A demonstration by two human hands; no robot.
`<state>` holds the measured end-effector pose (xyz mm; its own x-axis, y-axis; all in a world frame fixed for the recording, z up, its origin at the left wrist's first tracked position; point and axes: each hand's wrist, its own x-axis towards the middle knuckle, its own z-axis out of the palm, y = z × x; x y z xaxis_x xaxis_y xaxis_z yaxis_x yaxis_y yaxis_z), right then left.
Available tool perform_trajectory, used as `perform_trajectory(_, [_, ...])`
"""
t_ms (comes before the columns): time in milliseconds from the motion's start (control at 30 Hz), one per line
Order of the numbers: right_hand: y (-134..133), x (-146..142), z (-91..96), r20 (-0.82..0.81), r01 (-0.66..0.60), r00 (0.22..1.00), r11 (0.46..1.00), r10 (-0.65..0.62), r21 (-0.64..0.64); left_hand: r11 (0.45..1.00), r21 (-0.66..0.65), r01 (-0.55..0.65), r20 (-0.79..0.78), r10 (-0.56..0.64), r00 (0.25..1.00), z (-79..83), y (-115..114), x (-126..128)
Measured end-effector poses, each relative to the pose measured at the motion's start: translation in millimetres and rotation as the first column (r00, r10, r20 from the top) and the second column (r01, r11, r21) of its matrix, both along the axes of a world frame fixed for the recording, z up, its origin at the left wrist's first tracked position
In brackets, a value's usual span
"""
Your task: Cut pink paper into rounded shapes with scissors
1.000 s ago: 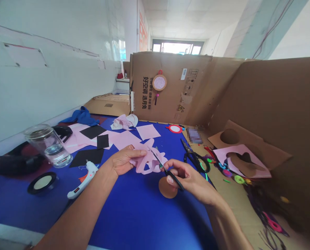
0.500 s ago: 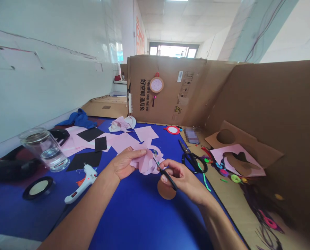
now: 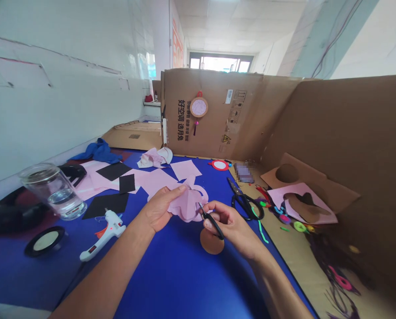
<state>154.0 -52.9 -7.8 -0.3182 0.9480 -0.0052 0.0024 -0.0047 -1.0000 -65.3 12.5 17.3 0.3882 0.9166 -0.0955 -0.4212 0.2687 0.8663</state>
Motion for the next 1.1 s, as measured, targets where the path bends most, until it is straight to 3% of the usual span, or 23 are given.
perform_trajectory(267, [1, 2, 7.0, -0.010, 0.017, 1.000, 1.000, -0.017, 0.003, 0.995, 0.073, -0.068, -0.057, 0.073, 0.996, -6.5, 8, -4])
perform_trajectory(367, [1, 3, 9.0, 0.003, 0.008, 1.000, 1.000, -0.008, 0.011, 0.996, 0.080, -0.036, -0.106, 0.045, 0.993, -5.0, 11, -6])
perform_trajectory(767, [2, 2, 8.1, -0.010, -0.019, 1.000, 1.000, 0.019, 0.019, 0.999, 0.002, -0.036, 0.030, 0.036, 0.999, 0.8, 12, -9])
perform_trajectory(1100, [0, -2, 0.5, -0.054, -0.011, 0.998, 1.000, 0.011, 0.010, 1.000, -0.006, -0.013, 0.043, 0.013, 0.999, -1.3, 6, -7])
